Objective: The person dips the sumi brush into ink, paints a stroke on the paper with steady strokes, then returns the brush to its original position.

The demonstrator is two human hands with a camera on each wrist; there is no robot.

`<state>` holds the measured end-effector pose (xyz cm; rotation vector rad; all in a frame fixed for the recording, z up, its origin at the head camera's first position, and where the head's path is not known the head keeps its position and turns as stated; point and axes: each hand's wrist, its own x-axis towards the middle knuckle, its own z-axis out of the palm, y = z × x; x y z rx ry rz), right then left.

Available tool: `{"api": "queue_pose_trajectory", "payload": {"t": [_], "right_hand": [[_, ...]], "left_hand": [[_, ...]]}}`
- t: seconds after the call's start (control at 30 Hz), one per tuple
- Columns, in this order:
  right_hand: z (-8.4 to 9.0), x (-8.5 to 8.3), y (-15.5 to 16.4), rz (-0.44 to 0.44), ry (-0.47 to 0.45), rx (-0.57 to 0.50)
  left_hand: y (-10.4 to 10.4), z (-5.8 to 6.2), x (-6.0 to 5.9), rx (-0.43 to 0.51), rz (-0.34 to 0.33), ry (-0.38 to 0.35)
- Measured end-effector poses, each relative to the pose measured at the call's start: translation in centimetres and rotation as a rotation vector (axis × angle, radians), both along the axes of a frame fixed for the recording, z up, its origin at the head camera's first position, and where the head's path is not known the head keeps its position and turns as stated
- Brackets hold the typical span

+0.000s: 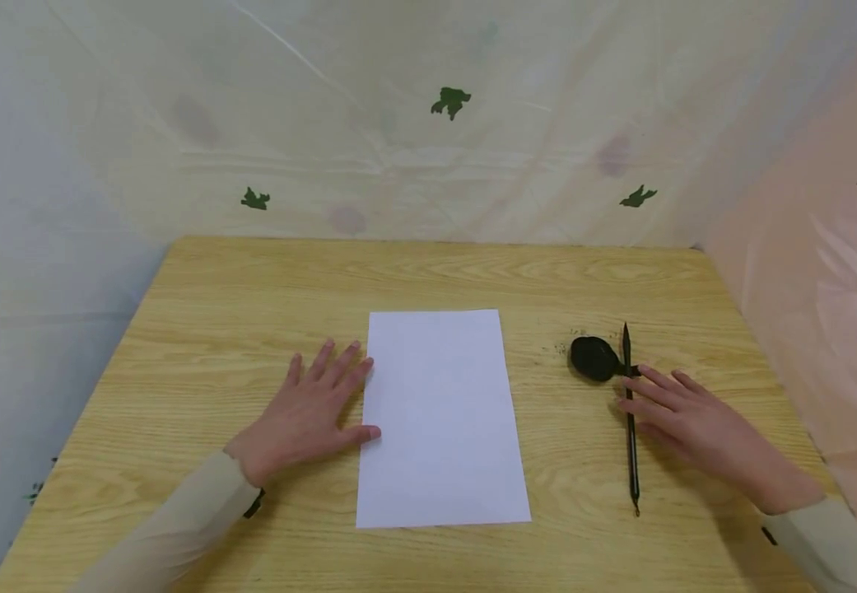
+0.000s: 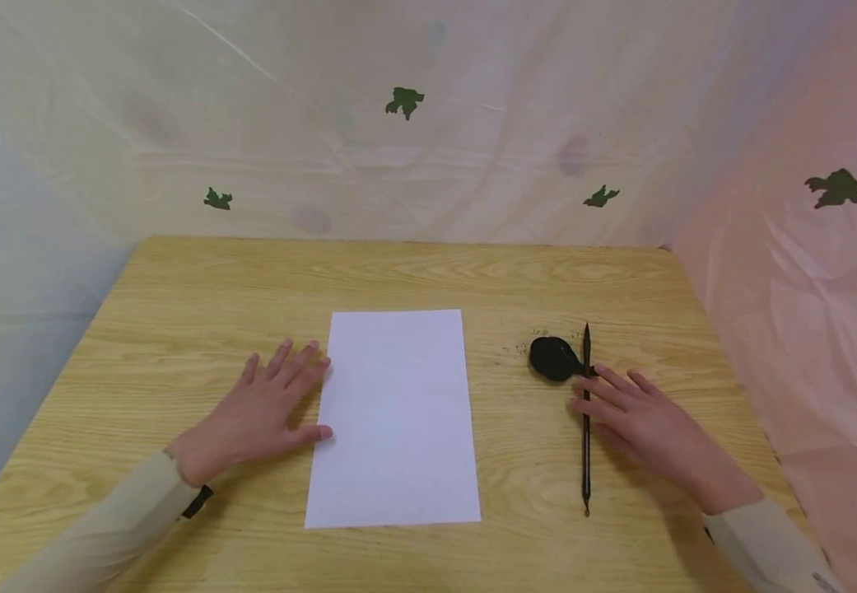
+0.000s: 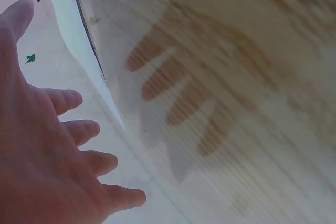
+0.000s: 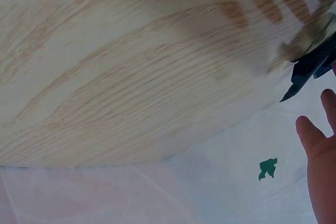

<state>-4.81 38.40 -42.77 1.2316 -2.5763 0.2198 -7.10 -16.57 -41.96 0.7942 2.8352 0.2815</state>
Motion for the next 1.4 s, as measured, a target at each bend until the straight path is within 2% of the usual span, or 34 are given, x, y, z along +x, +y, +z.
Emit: {"api": "queue_pose_trajectory", "payload": {"t": [0.4, 0.77, 1.0, 1.17, 1.3, 1.4], "right_hand": [[-0.2, 0.2, -0.2, 0.027, -0.010, 0.077], [-0.3, 0.0, -0.5, 0.042, 0.044, 0.136], [-0.3, 0.2, -0.5, 0.069, 0.097, 0.168], [0.4, 0.6, -0.5, 0.059, 0.122, 0.117], [1.3, 0.7, -0.5, -0.011, 0.127, 0.022], [1.9, 0.6, -0.7, -0.060, 0.176, -0.058]], "left_hand": [[0.2, 0.1, -0.1, -0.017, -0.035, -0.033], [0.2, -0.2, 0.1, -0.040, -0.035, -0.101], [0.3, -0.2, 0.1, -0.046, -0.034, -0.106], [0.3, -0.3, 0.1, -0.040, -0.029, -0.103], [0.4, -0.3, 0.1, -0.037, -0.027, -0.104], [0.4, -0.3, 0.1, -0.036, -0.026, -0.106]]}}
